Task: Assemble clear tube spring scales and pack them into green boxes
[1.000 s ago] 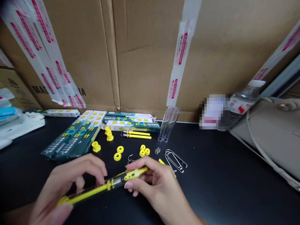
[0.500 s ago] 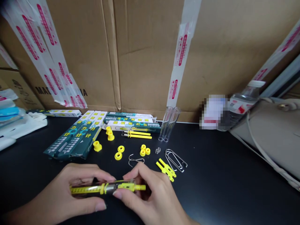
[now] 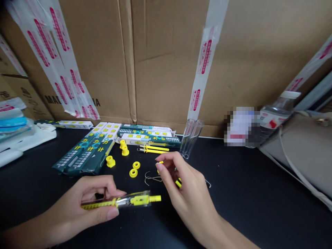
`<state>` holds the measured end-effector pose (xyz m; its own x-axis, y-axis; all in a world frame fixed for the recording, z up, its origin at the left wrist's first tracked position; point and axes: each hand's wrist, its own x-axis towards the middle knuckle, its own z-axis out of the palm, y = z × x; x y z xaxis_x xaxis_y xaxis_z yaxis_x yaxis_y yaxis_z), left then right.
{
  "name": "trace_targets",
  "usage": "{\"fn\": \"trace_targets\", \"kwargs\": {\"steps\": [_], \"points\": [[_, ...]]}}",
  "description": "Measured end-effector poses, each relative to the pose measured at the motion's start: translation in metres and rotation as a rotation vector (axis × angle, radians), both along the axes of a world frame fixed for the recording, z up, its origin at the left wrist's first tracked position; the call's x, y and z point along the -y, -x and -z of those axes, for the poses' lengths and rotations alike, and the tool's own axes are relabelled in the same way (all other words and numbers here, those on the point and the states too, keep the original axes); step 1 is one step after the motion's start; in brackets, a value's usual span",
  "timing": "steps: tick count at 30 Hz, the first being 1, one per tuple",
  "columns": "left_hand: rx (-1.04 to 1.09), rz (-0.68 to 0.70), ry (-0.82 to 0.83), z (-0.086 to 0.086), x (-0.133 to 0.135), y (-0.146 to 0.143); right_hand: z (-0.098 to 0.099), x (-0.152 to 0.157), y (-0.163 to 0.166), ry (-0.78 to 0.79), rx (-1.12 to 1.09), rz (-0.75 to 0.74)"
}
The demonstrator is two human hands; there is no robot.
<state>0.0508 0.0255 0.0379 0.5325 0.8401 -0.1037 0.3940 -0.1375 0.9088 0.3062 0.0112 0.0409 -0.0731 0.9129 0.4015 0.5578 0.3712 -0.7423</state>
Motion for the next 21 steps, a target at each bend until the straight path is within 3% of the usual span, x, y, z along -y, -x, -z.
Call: {"fn": "trace_targets", "kwargs": {"steps": [4, 8, 14, 21], "points": [[0.002, 0.056, -0.024, -0.002, 0.001, 0.002, -0.01, -0.029, 0.014, -0.113, 0.288, -0.224], [0.023, 0.122, 0.013, -0.002, 0.003, 0.002, -0.013, -0.058, 0.048, -0.219, 0.406, -0.365], [0.051, 0.11, 0.098, 0.0, 0.003, 0.003, -0.009, -0.083, 0.089, -0.304, 0.483, -0.433], [0.05, 0.039, 0.122, -0.005, -0.001, -0.002, 0.005, -0.081, 0.078, -0.288, 0.39, -0.405]]}}
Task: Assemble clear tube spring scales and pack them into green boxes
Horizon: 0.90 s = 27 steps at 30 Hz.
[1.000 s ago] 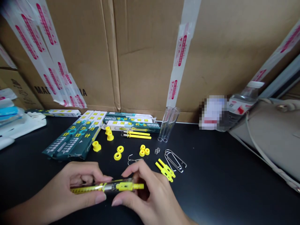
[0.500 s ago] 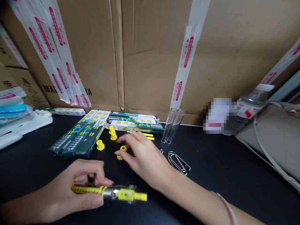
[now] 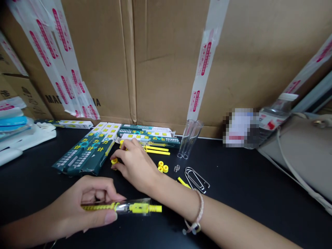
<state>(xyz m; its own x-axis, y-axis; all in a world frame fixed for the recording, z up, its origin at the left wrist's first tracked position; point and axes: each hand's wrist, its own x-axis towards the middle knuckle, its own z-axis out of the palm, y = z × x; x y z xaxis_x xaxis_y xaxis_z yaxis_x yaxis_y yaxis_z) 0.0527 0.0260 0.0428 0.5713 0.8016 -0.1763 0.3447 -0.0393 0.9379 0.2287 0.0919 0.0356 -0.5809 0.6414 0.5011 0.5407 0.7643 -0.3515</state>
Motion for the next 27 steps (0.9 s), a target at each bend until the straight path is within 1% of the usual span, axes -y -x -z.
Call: {"fn": "trace_targets", "kwargs": {"steps": [2, 4, 7, 10, 11, 13, 15, 17, 19, 22, 24, 27], "points": [[-0.035, -0.033, 0.04, -0.002, 0.0, -0.002, 0.0, 0.005, -0.009, 0.013, -0.037, -0.007], [-0.072, -0.034, 0.042, -0.004, 0.0, -0.003, -0.003, 0.011, -0.02, 0.026, -0.09, -0.006], [-0.111, -0.02, 0.075, -0.004, 0.002, -0.001, -0.01, 0.024, -0.038, 0.051, -0.22, 0.057], [-0.125, -0.074, 0.132, -0.002, 0.004, 0.002, -0.013, 0.042, -0.055, 0.09, -0.337, 0.121], [-0.122, -0.106, 0.122, -0.002, 0.005, 0.003, -0.012, 0.048, -0.06, 0.105, -0.362, 0.138], [-0.104, -0.162, 0.052, 0.001, 0.005, 0.005, -0.007, 0.06, -0.068, 0.149, -0.384, 0.172], [-0.078, -0.172, -0.026, 0.005, 0.003, 0.006, -0.001, 0.07, -0.073, 0.192, -0.36, 0.202], [-0.06, -0.182, -0.06, 0.009, 0.001, 0.007, 0.006, 0.076, -0.076, 0.193, -0.339, 0.231], [-0.049, -0.205, -0.067, 0.012, -0.001, 0.008, 0.011, 0.079, -0.079, 0.191, -0.371, 0.273], [-0.014, -0.236, -0.076, 0.015, -0.003, 0.009, 0.015, 0.077, -0.082, 0.275, -0.494, 0.328], [0.008, -0.256, -0.079, 0.016, -0.003, 0.01, 0.016, 0.076, -0.083, 0.329, -0.558, 0.349], [-0.009, -0.296, -0.107, 0.012, -0.001, 0.011, 0.017, 0.078, -0.085, 0.36, -0.581, 0.377]]}}
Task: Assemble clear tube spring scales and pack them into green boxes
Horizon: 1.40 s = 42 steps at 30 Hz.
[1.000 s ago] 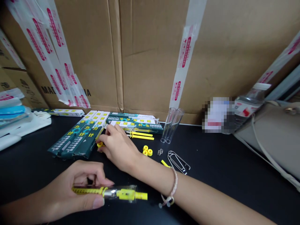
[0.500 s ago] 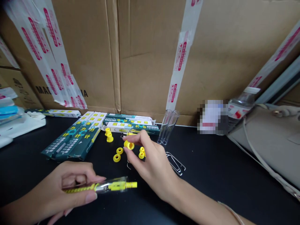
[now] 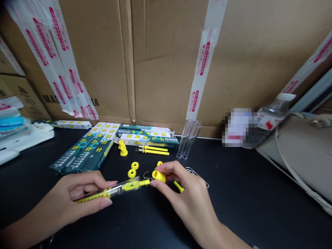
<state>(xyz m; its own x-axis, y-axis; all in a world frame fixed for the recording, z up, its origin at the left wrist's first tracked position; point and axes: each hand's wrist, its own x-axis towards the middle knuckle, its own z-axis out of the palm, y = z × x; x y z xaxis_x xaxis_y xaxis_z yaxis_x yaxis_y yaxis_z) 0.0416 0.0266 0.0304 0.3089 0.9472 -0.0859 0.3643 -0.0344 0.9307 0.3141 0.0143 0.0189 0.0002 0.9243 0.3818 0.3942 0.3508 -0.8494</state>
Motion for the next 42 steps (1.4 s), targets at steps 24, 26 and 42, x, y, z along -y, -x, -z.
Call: {"fn": "trace_targets", "kwargs": {"steps": [24, 26, 42], "points": [[-0.223, 0.071, -0.181, -0.01, 0.0, -0.001, -0.003, 0.012, 0.006, 0.324, -0.158, -0.219], [-0.214, 0.055, -0.147, -0.011, -0.001, -0.001, -0.002, 0.011, 0.006, 0.358, -0.21, -0.24], [-0.186, 0.064, 0.011, -0.013, -0.004, -0.003, 0.003, 0.008, 0.012, 0.371, -0.478, -0.223]]}}
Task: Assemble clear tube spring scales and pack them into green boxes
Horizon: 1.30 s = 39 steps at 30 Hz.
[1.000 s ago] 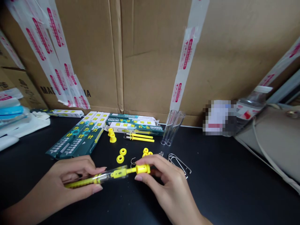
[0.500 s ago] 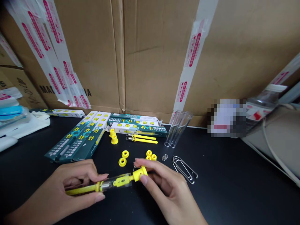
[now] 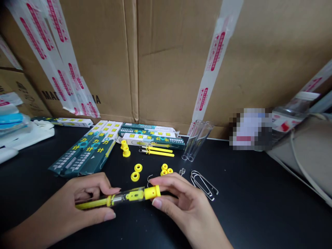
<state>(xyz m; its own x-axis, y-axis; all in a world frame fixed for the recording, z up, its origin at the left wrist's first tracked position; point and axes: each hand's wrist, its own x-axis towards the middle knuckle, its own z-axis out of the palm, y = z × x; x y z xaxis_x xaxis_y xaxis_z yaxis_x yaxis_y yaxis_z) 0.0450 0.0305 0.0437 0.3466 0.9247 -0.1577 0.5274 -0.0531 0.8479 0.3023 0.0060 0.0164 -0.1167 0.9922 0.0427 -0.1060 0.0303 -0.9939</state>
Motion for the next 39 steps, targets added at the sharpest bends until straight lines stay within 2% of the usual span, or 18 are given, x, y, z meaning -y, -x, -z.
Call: {"fn": "trace_targets", "kwargs": {"steps": [5, 13, 19, 23, 28, 33, 35, 39], "points": [[0.009, 0.051, -0.013, -0.004, 0.002, -0.001, -0.003, -0.001, 0.0, 0.047, 0.011, -0.062], [0.19, 0.073, -0.018, -0.004, 0.001, 0.008, -0.001, -0.002, 0.0, 0.149, 0.041, -0.022], [0.408, 0.138, 0.172, 0.001, -0.002, 0.018, 0.003, -0.004, -0.001, 0.169, -0.014, -0.021], [0.528, 0.125, 0.301, 0.005, -0.007, 0.019, 0.0, -0.006, -0.002, 0.119, 0.021, -0.039], [0.444, 0.14, 0.358, 0.006, -0.013, 0.021, -0.004, -0.006, 0.0, 0.141, -0.032, -0.091], [0.269, -0.017, 0.142, -0.003, -0.006, 0.018, -0.003, -0.005, -0.001, 0.163, -0.058, -0.104], [0.236, -0.017, 0.11, -0.004, -0.004, 0.016, -0.003, -0.005, -0.001, 0.179, -0.073, -0.107], [0.358, 0.033, 0.278, 0.0, -0.005, 0.015, -0.003, -0.006, 0.0, 0.177, -0.108, -0.108]]}}
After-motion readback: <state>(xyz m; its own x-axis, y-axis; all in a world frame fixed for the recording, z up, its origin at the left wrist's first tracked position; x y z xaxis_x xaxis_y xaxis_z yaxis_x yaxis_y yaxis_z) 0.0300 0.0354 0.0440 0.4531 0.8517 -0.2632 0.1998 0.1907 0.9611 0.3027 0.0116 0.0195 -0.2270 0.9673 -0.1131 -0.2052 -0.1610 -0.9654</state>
